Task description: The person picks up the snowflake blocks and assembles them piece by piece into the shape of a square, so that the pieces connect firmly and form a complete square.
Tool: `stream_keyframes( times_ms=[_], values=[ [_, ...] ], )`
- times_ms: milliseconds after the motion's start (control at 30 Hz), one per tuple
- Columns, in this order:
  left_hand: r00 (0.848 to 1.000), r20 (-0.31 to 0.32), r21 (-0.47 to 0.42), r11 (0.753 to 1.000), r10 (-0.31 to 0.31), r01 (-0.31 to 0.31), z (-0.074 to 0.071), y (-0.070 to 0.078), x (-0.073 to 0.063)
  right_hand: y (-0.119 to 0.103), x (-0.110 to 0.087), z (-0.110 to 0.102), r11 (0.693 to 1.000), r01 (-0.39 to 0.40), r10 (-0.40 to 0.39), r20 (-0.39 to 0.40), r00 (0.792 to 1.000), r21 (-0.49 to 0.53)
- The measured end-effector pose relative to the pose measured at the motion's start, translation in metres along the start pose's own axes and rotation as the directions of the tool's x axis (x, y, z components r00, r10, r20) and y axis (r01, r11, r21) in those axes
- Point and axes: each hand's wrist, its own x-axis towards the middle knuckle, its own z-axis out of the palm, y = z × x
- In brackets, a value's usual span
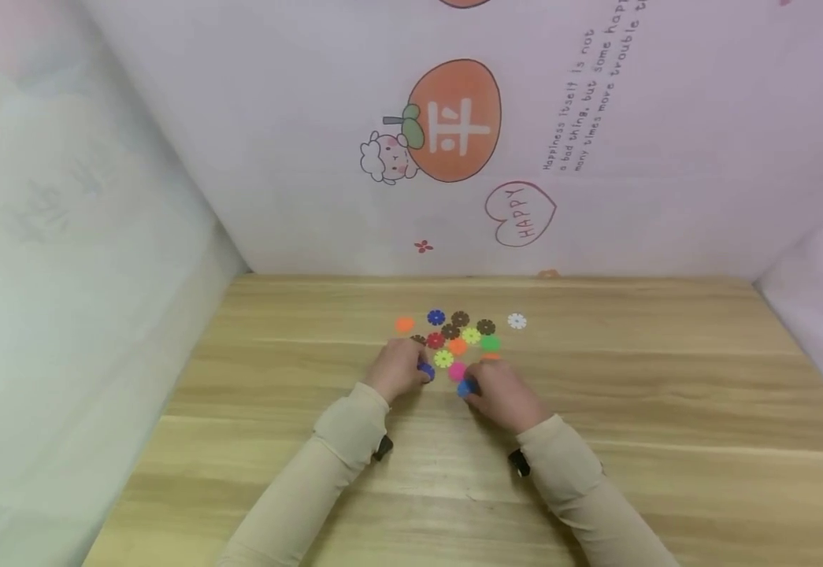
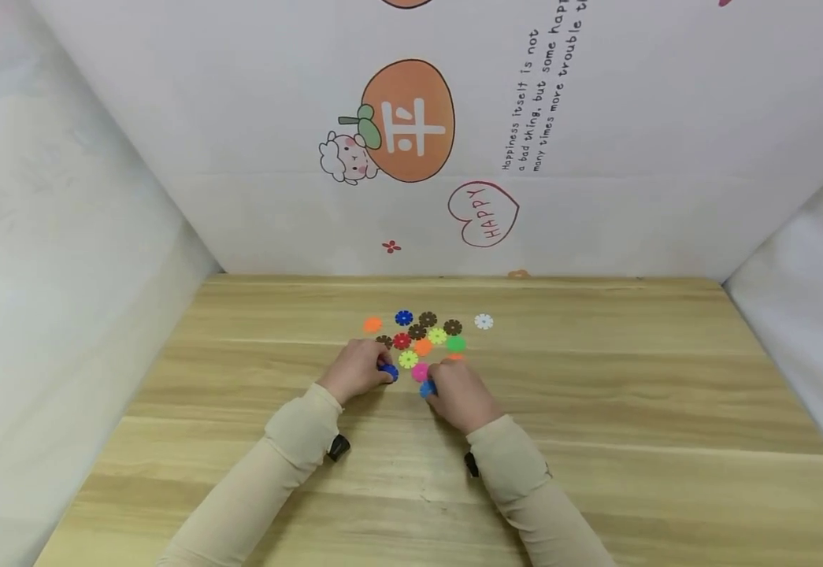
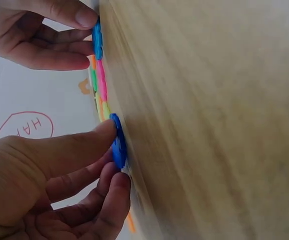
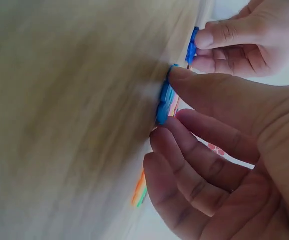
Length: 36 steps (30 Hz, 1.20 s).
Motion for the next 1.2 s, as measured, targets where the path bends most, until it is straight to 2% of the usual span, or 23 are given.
stream_keyframes(
  times_ms=[133,233,267,333,400,467,533,567,633,700,800,900,1067,1200],
  values=[
    [1.000,0.006,-0.056,0.998,0.015,-0.014,0.003,-0.004,-0.001,0.004,0.001,0.004,0.998,-0.044,0.044,0.013,0.999,0.043],
    [1.000,0.002,-0.149,0.989,0.019,-0.019,0.007,-0.010,-0.005,0.008,-0.002,0.009,0.989,-0.070,0.070,0.007,0.998,0.130],
    [1.000,0.008,-0.207,0.978,0.013,-0.011,0.009,-0.011,-0.007,0.009,-0.004,0.012,0.983,-0.073,0.075,-0.001,0.997,0.170],
    [0.999,0.031,-0.350,0.937,-0.006,0.017,0.011,-0.014,-0.011,0.011,-0.009,0.016,0.957,-0.087,0.096,-0.019,0.995,0.278],
    [0.998,0.051,-0.507,0.861,-0.027,0.049,0.014,-0.016,-0.014,0.013,-0.013,0.019,0.913,-0.101,0.129,-0.045,0.991,0.395],
    [0.996,0.076,-0.662,0.745,-0.045,0.084,0.015,-0.017,-0.018,0.013,-0.017,0.021,0.862,-0.103,0.170,-0.092,0.981,0.497],
    [0.995,0.086,-0.767,0.634,-0.050,0.099,0.015,-0.016,-0.020,0.013,-0.019,0.020,0.811,-0.095,0.212,-0.138,0.967,0.577],
    [0.995,0.087,-0.806,0.584,-0.049,0.099,0.014,-0.015,-0.021,0.012,-0.020,0.019,0.797,-0.080,0.221,-0.165,0.961,0.599],
    [0.995,0.088,-0.858,0.503,-0.047,0.100,0.012,-0.012,-0.022,0.010,-0.020,0.017,0.780,-0.042,0.225,-0.217,0.950,0.624],
    [0.995,0.085,-0.883,0.461,-0.042,0.095,0.010,-0.009,-0.023,0.008,-0.019,0.016,0.769,0.007,0.204,-0.256,0.945,0.639],
    [0.995,0.089,-0.903,0.418,-0.040,0.098,0.006,-0.005,-0.024,0.006,-0.017,0.015,0.763,0.086,0.163,-0.320,0.933,0.641],
    [0.993,0.103,-0.915,0.386,-0.054,0.116,0.002,-0.002,-0.024,0.004,-0.015,0.014,0.754,0.158,0.126,-0.376,0.918,0.638],
    [0.990,0.110,-0.923,0.361,-0.083,0.133,-0.003,-0.002,-0.024,0.004,-0.012,0.012,0.726,0.232,0.098,-0.433,0.896,0.647],
    [0.990,0.118,-0.929,0.344,-0.076,0.137,-0.005,-0.004,-0.022,0.004,-0.008,0.009,0.730,0.264,0.072,-0.455,0.887,0.630]
  ],
)
